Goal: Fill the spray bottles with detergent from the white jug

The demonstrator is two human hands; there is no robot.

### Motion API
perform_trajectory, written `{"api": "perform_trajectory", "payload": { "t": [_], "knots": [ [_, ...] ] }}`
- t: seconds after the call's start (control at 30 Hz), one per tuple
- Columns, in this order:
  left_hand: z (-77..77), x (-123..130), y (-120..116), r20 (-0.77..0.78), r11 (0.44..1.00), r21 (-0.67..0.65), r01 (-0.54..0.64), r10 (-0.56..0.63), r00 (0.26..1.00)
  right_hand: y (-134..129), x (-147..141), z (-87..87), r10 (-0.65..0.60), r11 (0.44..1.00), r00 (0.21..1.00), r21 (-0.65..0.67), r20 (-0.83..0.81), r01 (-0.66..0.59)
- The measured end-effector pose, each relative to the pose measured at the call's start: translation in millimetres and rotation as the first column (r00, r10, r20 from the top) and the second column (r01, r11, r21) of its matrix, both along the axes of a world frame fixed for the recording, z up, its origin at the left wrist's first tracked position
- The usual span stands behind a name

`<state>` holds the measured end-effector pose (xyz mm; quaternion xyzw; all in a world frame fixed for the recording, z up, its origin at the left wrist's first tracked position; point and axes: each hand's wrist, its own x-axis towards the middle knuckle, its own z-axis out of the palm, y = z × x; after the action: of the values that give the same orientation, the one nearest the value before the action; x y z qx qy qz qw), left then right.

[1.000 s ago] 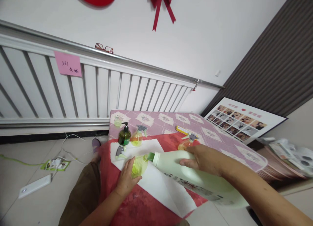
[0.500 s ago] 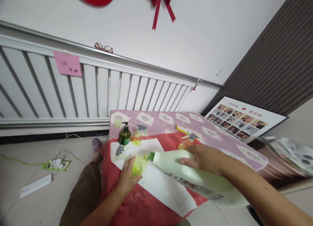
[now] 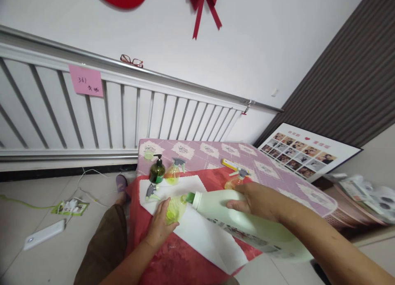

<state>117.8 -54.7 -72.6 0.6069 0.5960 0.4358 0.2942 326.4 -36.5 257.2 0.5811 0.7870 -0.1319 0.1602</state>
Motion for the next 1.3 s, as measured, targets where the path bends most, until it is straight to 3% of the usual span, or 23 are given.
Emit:
{"api": "perform_trajectory", "payload": {
  "t": [1.3],
  "knots": [
    [3.3,-0.2,-1.5,0.017,1.0,-0.013,-0.001,0.001,1.0,-3.2,-5.2,3.6,-0.006,1.0,0.999,-0.017,-0.05,0.005]
  ]
}}
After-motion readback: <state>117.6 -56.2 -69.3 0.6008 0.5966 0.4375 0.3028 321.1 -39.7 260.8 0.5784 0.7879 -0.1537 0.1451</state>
